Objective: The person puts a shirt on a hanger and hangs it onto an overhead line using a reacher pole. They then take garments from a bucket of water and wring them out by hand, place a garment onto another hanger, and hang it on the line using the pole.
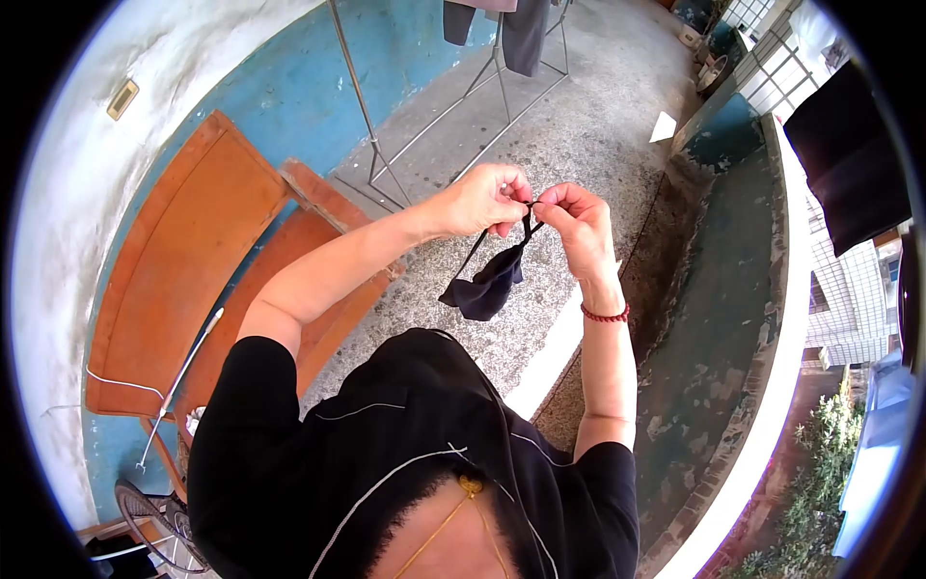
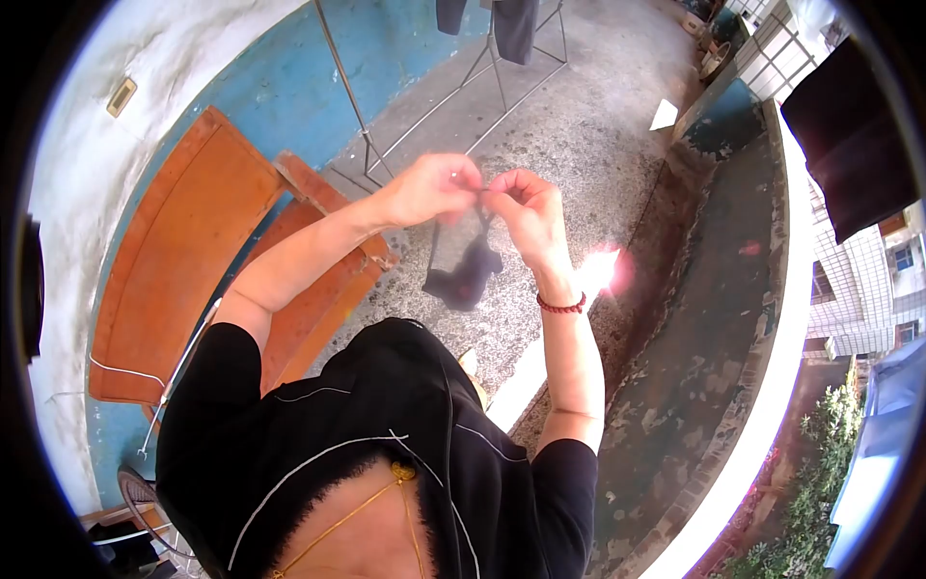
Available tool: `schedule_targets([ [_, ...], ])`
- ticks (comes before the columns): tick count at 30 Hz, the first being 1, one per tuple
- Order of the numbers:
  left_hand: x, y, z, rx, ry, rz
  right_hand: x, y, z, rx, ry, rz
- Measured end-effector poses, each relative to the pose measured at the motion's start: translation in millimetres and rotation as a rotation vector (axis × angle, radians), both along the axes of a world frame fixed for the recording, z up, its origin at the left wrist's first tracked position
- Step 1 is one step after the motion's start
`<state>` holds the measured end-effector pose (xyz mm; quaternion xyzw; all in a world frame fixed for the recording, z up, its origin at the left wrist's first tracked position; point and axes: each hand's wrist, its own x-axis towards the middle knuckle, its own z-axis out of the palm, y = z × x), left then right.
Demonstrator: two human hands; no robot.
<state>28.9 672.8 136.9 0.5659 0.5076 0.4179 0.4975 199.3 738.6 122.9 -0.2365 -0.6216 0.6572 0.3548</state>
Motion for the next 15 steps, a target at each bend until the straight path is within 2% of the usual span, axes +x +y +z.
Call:
schedule_targets([
  [4,7.9,-0.7,3.2,-0.100,-0.122,-0.023,4.4,0.5,0.1,0.046,-0.041,-0.030],
  [8,10.6,-0.8,11.0,-0.092,-0.078,-0.015,14.3,-2.3,6.8,0.035,-0.028,-0.042],
  [10,11.8,1.9,9.0,0.113,0.011,-0.028,19.5,-2.2,8.0,0.036,-0.014,-0.035],
  [15,20.0,4.4,15.4,0.116,0.023,-0.090,32.8,-0.3,10.5,0.053,-0.083,0.080],
])
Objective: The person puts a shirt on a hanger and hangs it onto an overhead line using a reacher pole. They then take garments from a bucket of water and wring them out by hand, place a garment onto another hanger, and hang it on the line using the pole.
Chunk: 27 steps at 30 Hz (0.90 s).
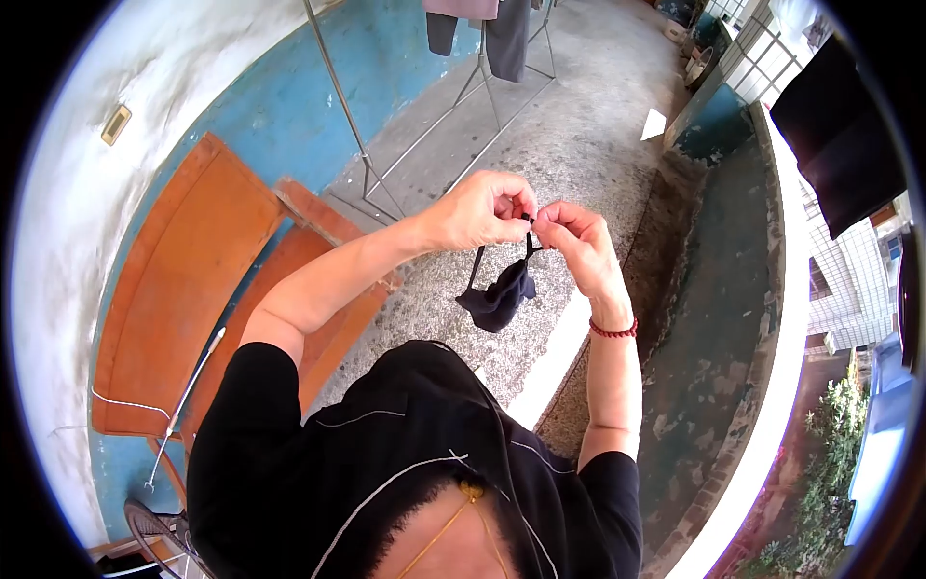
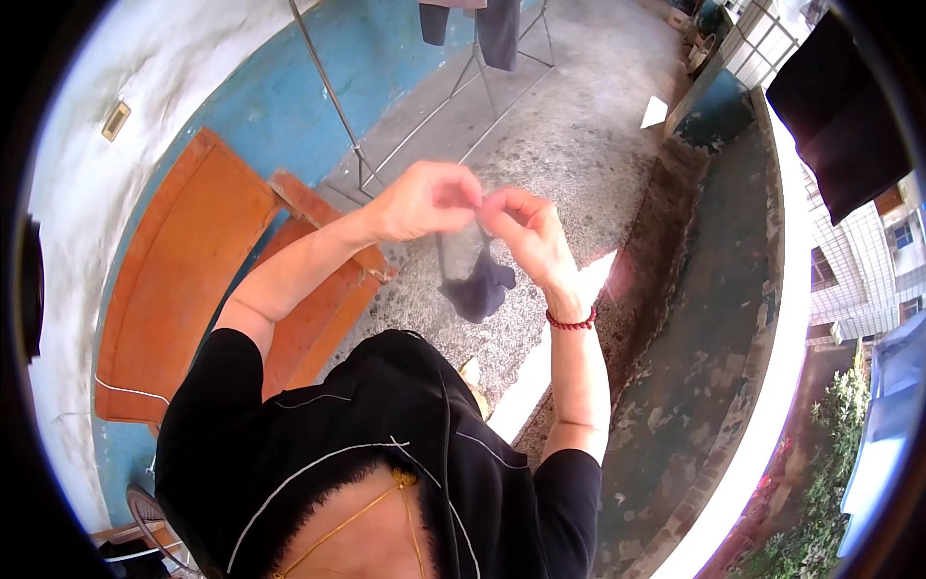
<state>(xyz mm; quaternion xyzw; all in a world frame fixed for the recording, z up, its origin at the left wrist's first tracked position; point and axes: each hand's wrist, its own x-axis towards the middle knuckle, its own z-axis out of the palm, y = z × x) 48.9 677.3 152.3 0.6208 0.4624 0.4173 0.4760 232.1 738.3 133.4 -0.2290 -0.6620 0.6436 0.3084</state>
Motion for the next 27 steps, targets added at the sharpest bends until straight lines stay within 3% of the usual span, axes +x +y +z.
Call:
schedule_targets([
  [8,23.1,6.4,-5.1,0.128,-0.066,-0.020,14.6,-3.4,0.4,-0.094,0.001,0.011],
  [11,29.1,9.4,-3.7,0.183,-0.001,-0.017,17.0,-13.0,8.7,-0.102,0.129,-0.141],
  [17,41.6,2.6,2.8,0.333,0.035,0.006,30.1,-16.5,8.8,-0.155,0.267,-0.159],
  [22,56.2,-2.7,-12.0,0.087,-0.192,0.014,35.0,-16.5,3.0,-0.256,0.380,-0.174],
  [24,57.4,-0.2,-22.8,0.155,-0.160,-0.010,39.9,-15.7,-0.5,-0.280,0.358,-0.177],
  [26,55.1,-0.1,-19.6,-0.091,-0.126,-0.057,42.3,-15.2,-5.1,-0.243,0.365,-0.191],
  [27,57.4,-0.1,-22.5,-0.071,-0.138,-0.037,44.6,-15.0,-7.8,-0.206,0.375,-0.209],
])
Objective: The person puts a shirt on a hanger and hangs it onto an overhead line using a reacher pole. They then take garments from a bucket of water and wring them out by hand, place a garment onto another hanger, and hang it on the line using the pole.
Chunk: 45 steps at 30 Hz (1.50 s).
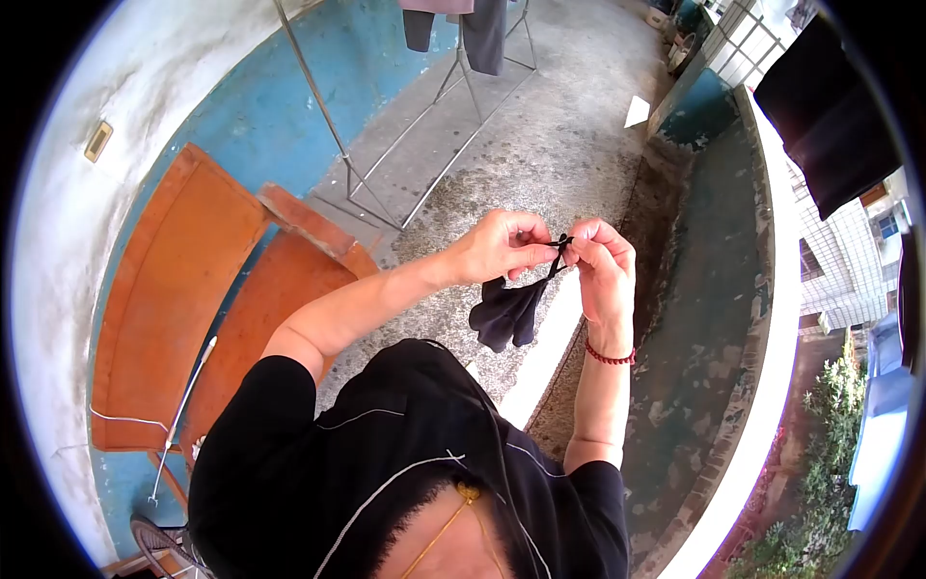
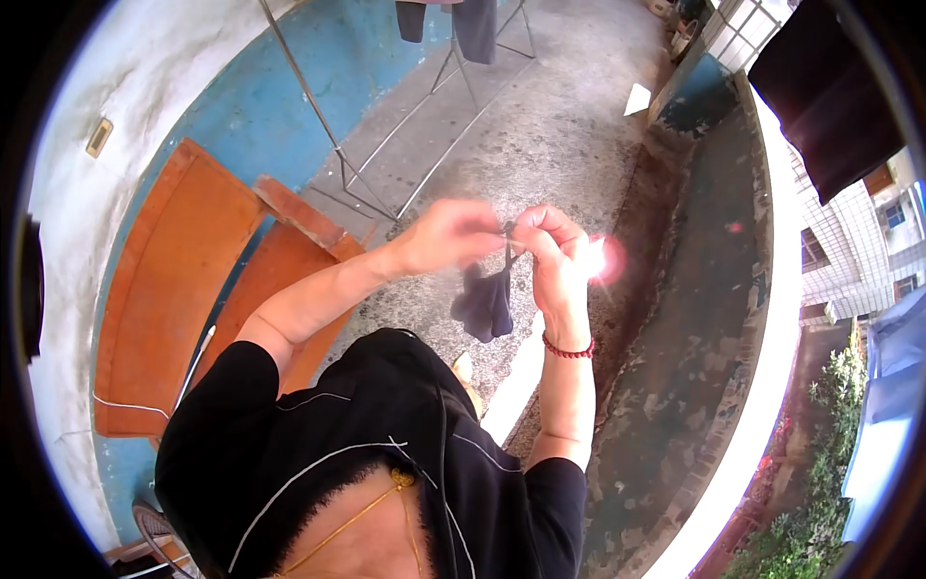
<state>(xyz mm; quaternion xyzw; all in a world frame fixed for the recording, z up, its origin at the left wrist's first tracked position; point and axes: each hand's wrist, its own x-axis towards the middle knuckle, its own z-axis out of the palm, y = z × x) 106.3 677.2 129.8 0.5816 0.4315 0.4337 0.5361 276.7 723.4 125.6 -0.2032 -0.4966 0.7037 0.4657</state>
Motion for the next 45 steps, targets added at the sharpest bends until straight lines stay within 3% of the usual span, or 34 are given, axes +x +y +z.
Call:
schedule_targets([
  [4,1.0,0.2,1.8,-0.050,-0.289,-0.003,8.7,-1.2,-16.9,0.049,-0.091,-0.080],
  [7,-0.8,6.3,-5.4,-0.251,-0.277,-0.076,9.0,-6.5,-26.5,0.007,-0.011,-0.109],
  [13,20.4,-6.8,-22.4,-0.011,-0.148,-0.006,4.8,-9.8,-32.7,0.068,0.053,-0.192],
  [15,31.6,-6.3,-26.4,-0.089,-0.131,0.105,3.7,-13.4,-30.3,0.099,0.000,-0.214],
  [19,32.1,-0.2,-27.2,-0.128,-0.135,0.064,6.4,-19.7,-17.6,0.120,0.000,-0.239],
  [23,28.0,0.3,-28.3,0.035,-0.237,0.126,21.4,-14.4,-35.0,0.098,0.014,-0.253],
  [29,25.9,0.7,-29.4,-0.201,-0.595,-0.055,17.5,-25.2,-37.4,0.019,-0.150,-0.293],
  [33,28.8,-4.1,-27.3,-0.234,-0.569,-0.009,19.2,-30.2,-35.8,0.151,-0.252,-0.336],
  [35,29.1,-5.2,-24.9,-0.220,-0.536,0.018,20.5,-30.3,-33.4,0.461,-0.372,-0.427],
  [45,15.6,-10.6,-18.8,-0.235,-0.474,-0.001,23.7,-23.8,-21.4,0.525,-0.517,-0.301],
])
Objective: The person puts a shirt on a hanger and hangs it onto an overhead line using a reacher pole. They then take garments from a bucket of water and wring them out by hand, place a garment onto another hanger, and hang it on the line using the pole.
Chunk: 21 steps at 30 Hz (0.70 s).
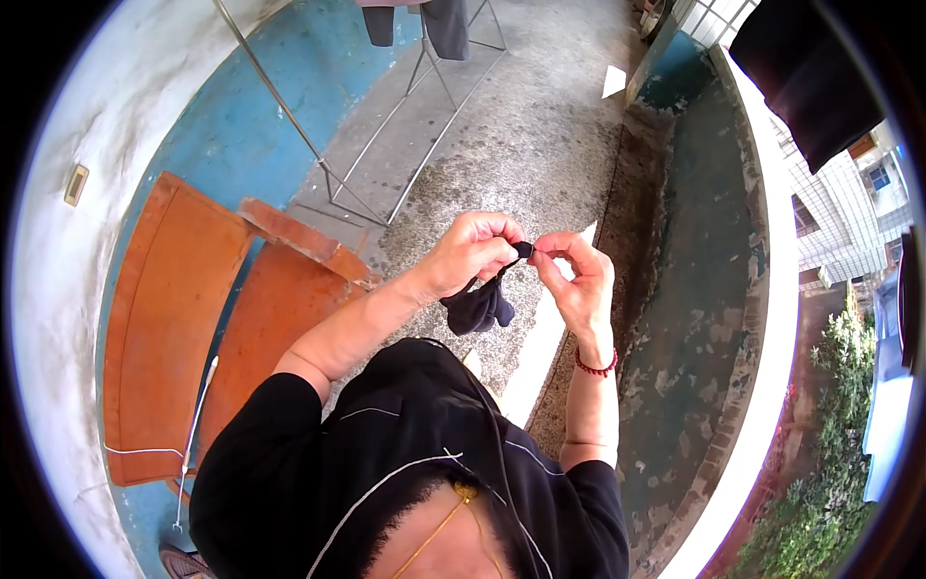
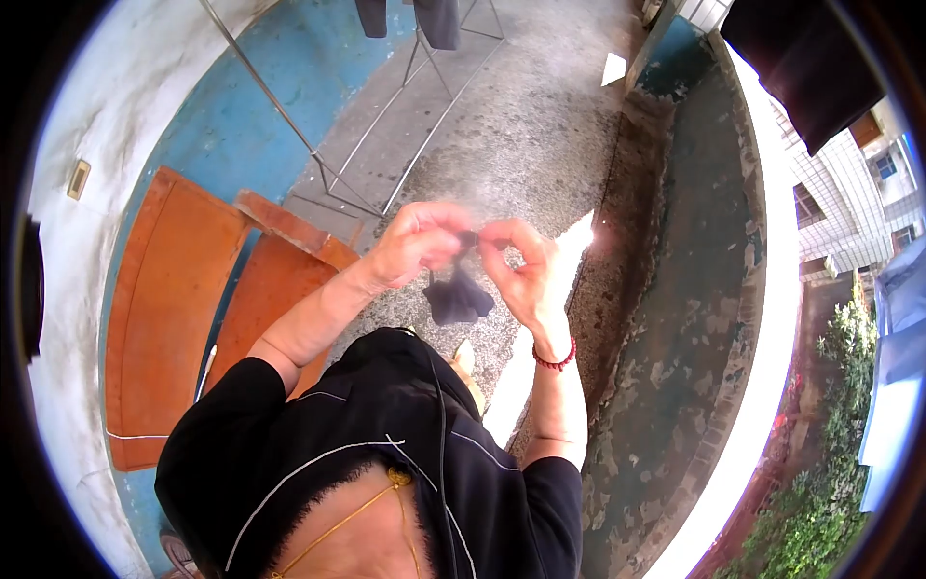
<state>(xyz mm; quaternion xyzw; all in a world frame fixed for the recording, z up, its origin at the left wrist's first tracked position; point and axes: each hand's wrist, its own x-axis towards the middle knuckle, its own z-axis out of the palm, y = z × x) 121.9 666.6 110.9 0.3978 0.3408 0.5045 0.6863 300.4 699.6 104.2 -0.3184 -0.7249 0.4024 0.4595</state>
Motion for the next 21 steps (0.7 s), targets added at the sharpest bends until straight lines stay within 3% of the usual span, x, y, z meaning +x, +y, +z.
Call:
schedule_targets([
  [2,-5.2,0.1,-2.6,0.025,0.061,-0.054,1.1,2.6,-3.1,-0.133,-0.010,0.071],
  [6,-9.7,4.8,3.5,0.059,0.125,-0.122,-1.3,15.8,-13.4,-0.112,0.127,0.175],
  [8,-11.1,9.6,15.8,0.258,0.276,-0.171,-4.8,24.2,-13.5,-0.283,0.307,0.327],
  [10,-16.4,19.8,20.3,0.254,0.329,-0.216,-7.9,33.0,-33.7,-0.462,0.232,0.371],
  [12,-20.8,27.7,33.9,0.264,0.432,-0.227,-6.5,59.1,-77.4,-0.456,-0.173,0.389],
  [14,-23.8,35.5,47.2,0.291,0.416,-0.196,-10.4,75.0,-123.1,-0.438,-0.150,0.506],
  [16,-27.8,40.0,72.2,0.277,0.410,-0.163,-2.2,86.8,-190.3,-0.562,-0.076,0.408],
  [18,-31.2,50.1,88.3,0.319,0.373,-0.097,-3.1,69.9,-170.6,-0.457,-0.139,-0.021],
  [19,-31.9,52.4,99.4,0.351,0.362,-0.052,-0.3,68.9,-185.5,-0.491,0.015,-0.196],
  [20,-34.2,56.8,109.6,0.338,0.322,-0.069,3.3,72.4,-210.6,-0.468,0.186,-0.316],
  [21,-34.9,62.1,116.0,0.327,0.306,-0.027,6.0,65.9,-203.8,-0.477,0.147,-0.323],
])
